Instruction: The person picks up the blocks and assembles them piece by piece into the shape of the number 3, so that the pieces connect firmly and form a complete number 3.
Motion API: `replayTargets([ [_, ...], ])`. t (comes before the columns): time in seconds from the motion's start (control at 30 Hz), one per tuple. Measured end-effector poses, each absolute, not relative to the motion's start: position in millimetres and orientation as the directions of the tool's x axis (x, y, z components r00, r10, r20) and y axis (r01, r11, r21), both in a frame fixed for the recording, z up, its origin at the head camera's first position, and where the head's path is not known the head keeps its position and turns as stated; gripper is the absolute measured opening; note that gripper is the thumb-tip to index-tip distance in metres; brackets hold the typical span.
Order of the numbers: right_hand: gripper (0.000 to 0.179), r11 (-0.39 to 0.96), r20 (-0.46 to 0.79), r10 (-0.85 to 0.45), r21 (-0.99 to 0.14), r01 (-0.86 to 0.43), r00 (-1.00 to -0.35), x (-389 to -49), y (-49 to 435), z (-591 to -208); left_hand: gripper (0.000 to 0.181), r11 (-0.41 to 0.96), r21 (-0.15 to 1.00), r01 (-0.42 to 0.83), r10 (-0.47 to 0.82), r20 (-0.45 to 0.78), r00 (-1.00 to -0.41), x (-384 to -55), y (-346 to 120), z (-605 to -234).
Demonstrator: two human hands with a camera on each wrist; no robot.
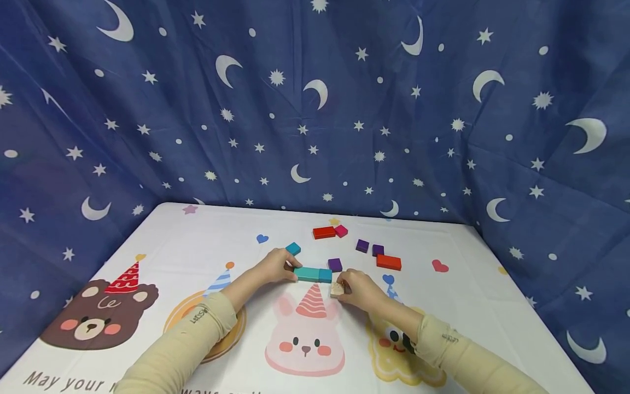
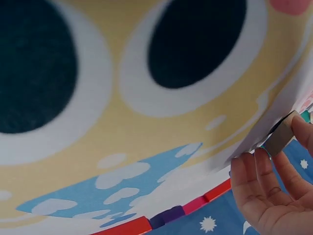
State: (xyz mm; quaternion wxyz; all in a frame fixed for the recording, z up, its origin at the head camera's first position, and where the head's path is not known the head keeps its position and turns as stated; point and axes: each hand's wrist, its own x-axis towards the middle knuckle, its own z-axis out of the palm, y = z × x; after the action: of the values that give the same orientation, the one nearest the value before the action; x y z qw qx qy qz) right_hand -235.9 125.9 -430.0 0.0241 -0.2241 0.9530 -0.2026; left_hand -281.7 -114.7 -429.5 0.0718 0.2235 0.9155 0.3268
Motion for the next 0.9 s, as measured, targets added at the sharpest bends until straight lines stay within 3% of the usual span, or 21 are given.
replayTargets([
  [0.9, 0.028, 0.842, 0.009, -0.401, -0.389, -0.373, -0.916, -236.2, 120.1, -428.8, 0.029, 0.691, 0.635, 0.345, 0.443, 0.005, -0.897, -280.7, -114.5, -429.2],
])
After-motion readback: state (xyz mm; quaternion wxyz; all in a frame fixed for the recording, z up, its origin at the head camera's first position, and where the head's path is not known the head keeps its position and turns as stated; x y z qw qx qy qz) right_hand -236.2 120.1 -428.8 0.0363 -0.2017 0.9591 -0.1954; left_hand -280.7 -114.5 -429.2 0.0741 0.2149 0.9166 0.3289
